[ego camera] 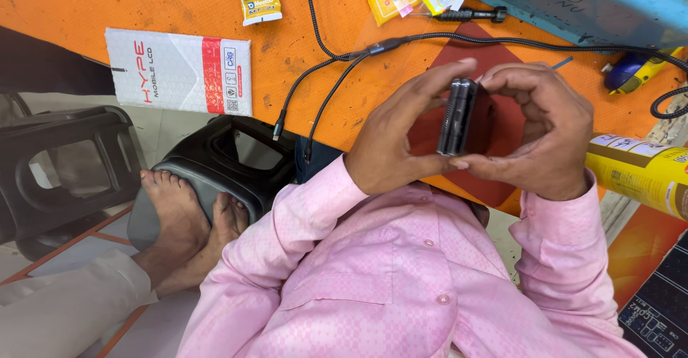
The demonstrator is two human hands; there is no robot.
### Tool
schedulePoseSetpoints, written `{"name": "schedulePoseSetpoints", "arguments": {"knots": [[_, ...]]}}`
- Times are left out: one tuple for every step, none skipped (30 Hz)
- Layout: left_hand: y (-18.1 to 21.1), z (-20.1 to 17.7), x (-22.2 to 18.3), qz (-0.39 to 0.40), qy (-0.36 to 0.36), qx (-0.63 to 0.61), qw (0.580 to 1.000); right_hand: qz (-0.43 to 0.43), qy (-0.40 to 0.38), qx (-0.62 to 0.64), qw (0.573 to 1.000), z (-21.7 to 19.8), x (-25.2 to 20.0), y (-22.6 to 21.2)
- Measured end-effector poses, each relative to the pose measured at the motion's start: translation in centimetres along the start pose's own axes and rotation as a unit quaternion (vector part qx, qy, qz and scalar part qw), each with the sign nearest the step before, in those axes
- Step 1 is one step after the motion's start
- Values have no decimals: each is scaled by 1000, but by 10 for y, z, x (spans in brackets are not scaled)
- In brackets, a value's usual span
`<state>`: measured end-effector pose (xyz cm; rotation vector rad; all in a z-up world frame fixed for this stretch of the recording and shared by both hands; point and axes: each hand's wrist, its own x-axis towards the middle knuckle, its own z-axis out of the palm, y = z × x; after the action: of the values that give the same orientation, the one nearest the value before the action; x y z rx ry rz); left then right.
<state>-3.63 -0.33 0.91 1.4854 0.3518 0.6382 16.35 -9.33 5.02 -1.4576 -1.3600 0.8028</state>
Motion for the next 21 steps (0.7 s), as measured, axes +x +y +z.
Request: {"name": "schedulePoseSetpoints", "arguments": {"knots": [[-1,-1,3,9,-12,2,1000,25,16,89,996,2,-4,1],[-1,-1,7,18,-24,4,1000,29,17,111,993,1,-6,2],[0,-2,9,25,-32,18,999,33,17,133,990,1,-8,2],[0,-3,11,31,-38,25,999,38,17,156,987,-1,-10,3],[1,-3,14,36,-42,33,998,32,16,150,988,-3,-10,3],[1,-3,16,40,-45,36,998,26,16,144,989,-6,-11,2],[1,-2,17,41,-49,38,997,22,17,137,990,-8,-12,1],[2,-2,19,42,-53,40,997,24,19,119,992,-10,-13,0],[2,-1,20,41,-57,42,997,26,22,100,994,-12,-13,-1],[3,-1,21,40,-60,42,997,27,26,82,996,-14,-13,-2],[3,0,22,38,-62,42,996,28,27,74,996,-15,-14,-3],[4,1,22,37,-64,40,996,29,27,67,997,-17,-14,-4],[4,2,23,37,-65,40,996,29,27,60,997,-18,-13,-5],[5,2,24,37,-67,39,996,23,22,55,998,-21,-11,-7],[5,2,24,38,-68,41,996,17,15,51,998,-23,-10,-7],[6,3,25,38,-69,40,996,12,9,47,999,-25,-9,-9],[6,3,25,38,-70,39,996,10,6,26,1000,-27,-9,-10],[6,4,25,38,-70,34,996,8,4,4,1000,-29,-10,-12],[7,4,24,42,-70,40,996,6,1,-17,1000,-30,-10,-13],[7,5,24,46,-71,45,995,5,-1,-20,1000,-30,-10,-14],[8,5,24,54,-71,60,994,4,-3,-23,1000,-31,-11,-15]]}}
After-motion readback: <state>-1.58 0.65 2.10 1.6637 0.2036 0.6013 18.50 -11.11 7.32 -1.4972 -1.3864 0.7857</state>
